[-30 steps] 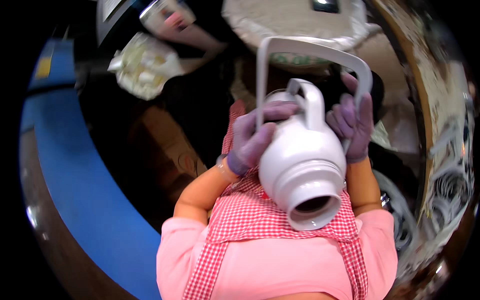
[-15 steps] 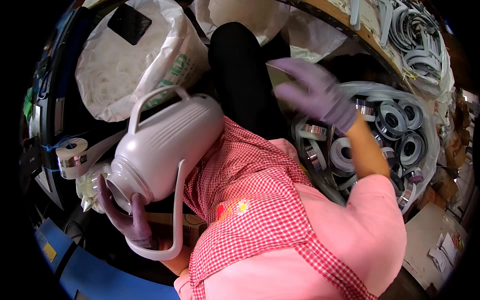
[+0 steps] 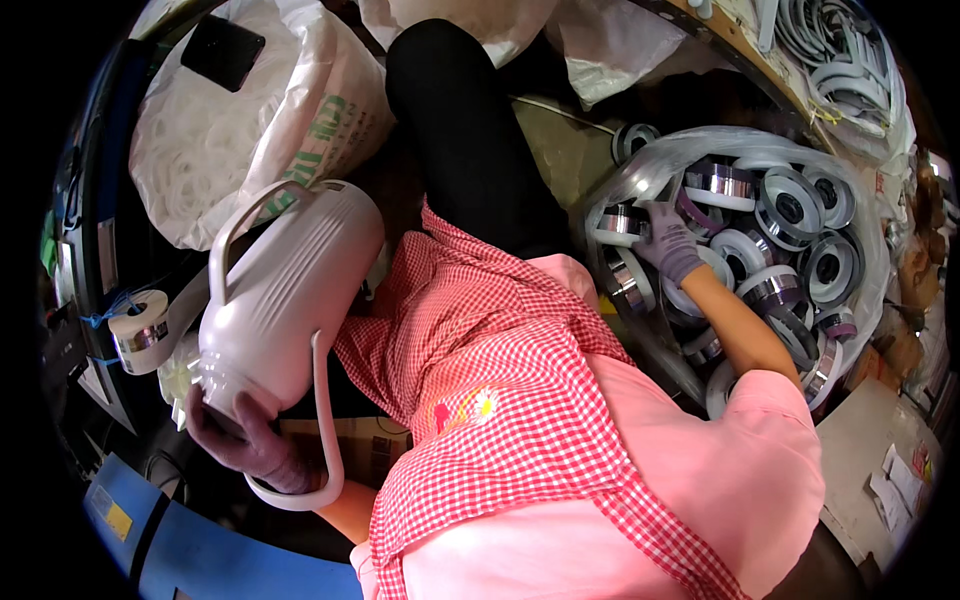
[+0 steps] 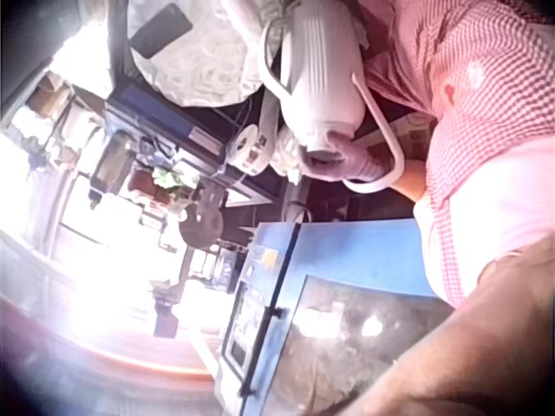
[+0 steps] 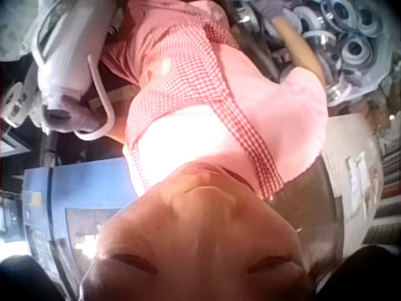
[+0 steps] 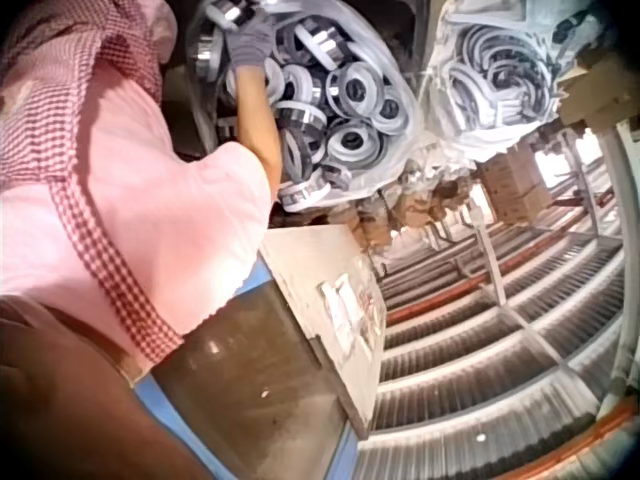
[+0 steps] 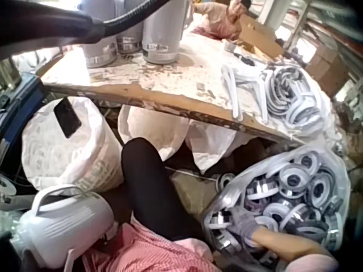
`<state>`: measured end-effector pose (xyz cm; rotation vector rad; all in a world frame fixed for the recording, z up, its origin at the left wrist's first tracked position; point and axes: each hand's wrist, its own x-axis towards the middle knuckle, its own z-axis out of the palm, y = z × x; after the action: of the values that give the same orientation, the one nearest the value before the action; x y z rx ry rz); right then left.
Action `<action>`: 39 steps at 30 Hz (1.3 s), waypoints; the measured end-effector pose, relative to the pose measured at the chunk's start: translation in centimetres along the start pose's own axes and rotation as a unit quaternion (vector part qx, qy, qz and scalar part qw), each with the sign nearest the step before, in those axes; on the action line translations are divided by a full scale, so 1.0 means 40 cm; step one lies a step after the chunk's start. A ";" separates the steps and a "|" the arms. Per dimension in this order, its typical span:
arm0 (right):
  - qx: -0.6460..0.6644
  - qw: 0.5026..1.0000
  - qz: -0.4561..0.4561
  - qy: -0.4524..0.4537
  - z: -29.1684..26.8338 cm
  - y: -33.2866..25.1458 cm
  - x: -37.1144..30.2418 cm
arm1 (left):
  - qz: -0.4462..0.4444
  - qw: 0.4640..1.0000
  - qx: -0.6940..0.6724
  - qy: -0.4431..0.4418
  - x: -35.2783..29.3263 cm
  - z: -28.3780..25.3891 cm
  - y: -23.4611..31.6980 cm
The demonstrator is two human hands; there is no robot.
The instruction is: The person assembles white electric kettles by inserting a grey circular base into the bottom of the kettle body and attaching a handle. The person handles the kettles one at a time, inserting the base, attaching the handle, and placing the finished unit on a nearby table.
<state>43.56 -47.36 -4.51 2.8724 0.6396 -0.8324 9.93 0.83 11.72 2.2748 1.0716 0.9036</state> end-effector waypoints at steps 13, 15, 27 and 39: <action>0.029 0.905 0.141 -0.401 -0.098 -0.059 -0.088 | 0.147 0.984 0.100 0.034 0.006 -0.056 -0.061; 0.177 0.892 0.113 -0.399 -0.139 0.026 -0.078 | 0.084 0.994 -0.046 0.059 -0.041 -0.039 -0.070; 0.535 0.781 -0.304 0.104 -0.542 -0.422 0.008 | -0.021 0.992 -0.119 0.031 -0.119 0.099 -0.141; 0.301 0.704 -0.563 0.310 -0.577 -0.525 -0.014 | -0.210 0.887 -0.385 -0.142 -0.084 0.091 -0.163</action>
<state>45.79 -24.06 16.12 2.9936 2.8344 0.0617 7.74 1.51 3.86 1.3864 0.8184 0.6264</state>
